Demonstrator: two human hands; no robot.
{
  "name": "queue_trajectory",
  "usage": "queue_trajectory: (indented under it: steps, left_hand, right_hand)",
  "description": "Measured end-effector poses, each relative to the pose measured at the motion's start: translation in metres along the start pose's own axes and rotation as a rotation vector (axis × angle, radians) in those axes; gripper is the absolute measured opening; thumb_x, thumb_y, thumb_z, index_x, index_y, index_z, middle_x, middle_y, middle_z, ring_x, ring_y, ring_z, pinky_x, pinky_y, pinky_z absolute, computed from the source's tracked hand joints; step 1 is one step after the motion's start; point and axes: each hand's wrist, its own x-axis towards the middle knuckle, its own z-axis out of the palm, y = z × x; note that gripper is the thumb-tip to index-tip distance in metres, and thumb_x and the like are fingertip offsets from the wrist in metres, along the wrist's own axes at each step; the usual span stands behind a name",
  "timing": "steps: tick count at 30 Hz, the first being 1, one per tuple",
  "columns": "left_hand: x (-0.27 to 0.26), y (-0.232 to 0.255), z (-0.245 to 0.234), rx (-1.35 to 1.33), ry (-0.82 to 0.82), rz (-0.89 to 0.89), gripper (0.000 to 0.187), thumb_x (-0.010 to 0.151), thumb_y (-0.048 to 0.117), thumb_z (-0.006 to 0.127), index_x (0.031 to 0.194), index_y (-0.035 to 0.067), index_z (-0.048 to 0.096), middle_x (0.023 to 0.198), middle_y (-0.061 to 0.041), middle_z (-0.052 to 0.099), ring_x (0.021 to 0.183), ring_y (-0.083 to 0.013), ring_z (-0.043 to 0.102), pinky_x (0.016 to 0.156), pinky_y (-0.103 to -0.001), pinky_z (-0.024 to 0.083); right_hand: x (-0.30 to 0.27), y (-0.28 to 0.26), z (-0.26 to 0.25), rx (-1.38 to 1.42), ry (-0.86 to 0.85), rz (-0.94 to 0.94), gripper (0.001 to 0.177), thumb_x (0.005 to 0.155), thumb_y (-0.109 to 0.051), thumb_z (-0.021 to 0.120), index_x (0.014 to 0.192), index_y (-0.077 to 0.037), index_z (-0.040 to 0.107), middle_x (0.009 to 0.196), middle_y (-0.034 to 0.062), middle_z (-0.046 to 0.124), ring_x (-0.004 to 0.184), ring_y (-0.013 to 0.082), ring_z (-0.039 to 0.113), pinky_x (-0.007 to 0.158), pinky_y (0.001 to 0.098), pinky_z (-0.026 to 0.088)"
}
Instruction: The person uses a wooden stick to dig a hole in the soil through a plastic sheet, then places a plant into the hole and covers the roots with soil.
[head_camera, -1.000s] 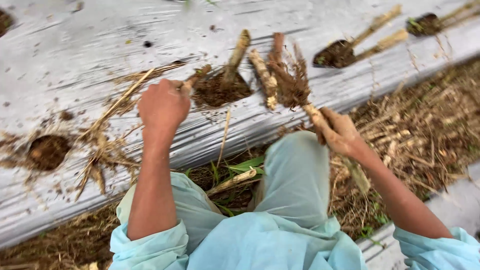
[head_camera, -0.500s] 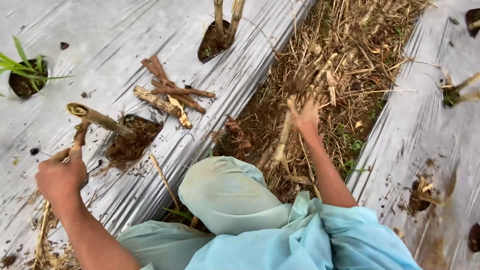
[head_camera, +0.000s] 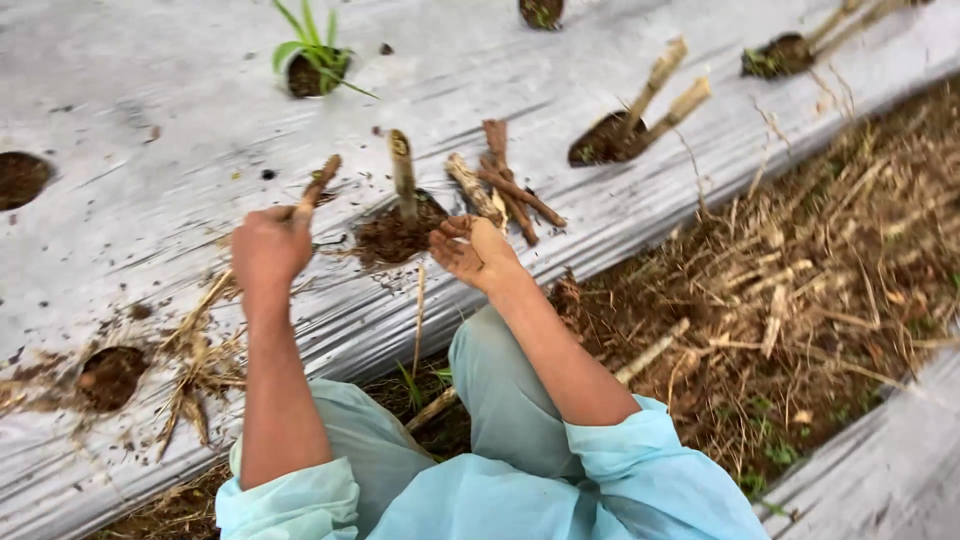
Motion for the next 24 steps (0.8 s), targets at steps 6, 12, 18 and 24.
queue_trajectory:
  steps: [6, 12, 18, 24]
  left_hand:
    - [0.042, -0.054, 0.050, 0.024, -0.034, -0.030, 0.040, 0.094, 0.047, 0.062, 0.118, 0.021, 0.080, 0.104, -0.023, 0.077, 0.110, -0.0464, 0.070, 0.093, -0.059, 0.055]
    - [0.026, -0.057, 0.036, -0.032, -0.117, 0.017, 0.038, 0.095, 0.039, 0.058, 0.119, 0.018, 0.080, 0.110, -0.023, 0.077, 0.115, -0.0483, 0.068, 0.099, -0.059, 0.054]
    - [0.035, -0.080, 0.050, -0.055, -0.102, -0.005, 0.039, 0.094, 0.040, 0.059, 0.121, 0.019, 0.078, 0.112, -0.021, 0.076, 0.116, -0.0460, 0.068, 0.100, -0.060, 0.053]
    - [0.025, -0.087, 0.048, -0.004, -0.097, 0.034, 0.038, 0.097, 0.036, 0.057, 0.122, 0.018, 0.078, 0.111, -0.023, 0.077, 0.113, -0.0468, 0.069, 0.099, -0.058, 0.054]
  right_hand:
    - [0.148, 0.028, 0.010, -1.425, 0.415, -0.706, 0.103, 0.059, -0.064, 0.087, 0.135, -0.008, 0.046, 0.135, 0.0194, 0.061, 0.125, 0.0358, 0.062, 0.106, 0.0526, 0.050]
    - [0.108, 0.040, 0.084, -0.938, 0.261, -1.054, 0.041, 0.084, -0.058, 0.082, 0.089, -0.018, 0.070, 0.082, 0.0039, 0.072, 0.093, 0.0315, 0.072, 0.096, 0.0542, 0.050]
    - [0.113, 0.046, 0.091, -0.692, 0.155, -1.082, 0.048, 0.091, -0.035, 0.077, 0.054, -0.018, 0.052, 0.046, -0.0020, 0.049, 0.046, 0.0104, 0.042, 0.056, 0.0373, 0.042]
    - [0.059, 0.095, 0.074, -0.536, 0.156, -1.302, 0.041, 0.095, -0.016, 0.064, 0.060, -0.018, 0.041, 0.048, -0.0008, 0.038, 0.045, 0.0154, 0.043, 0.057, 0.0392, 0.039]
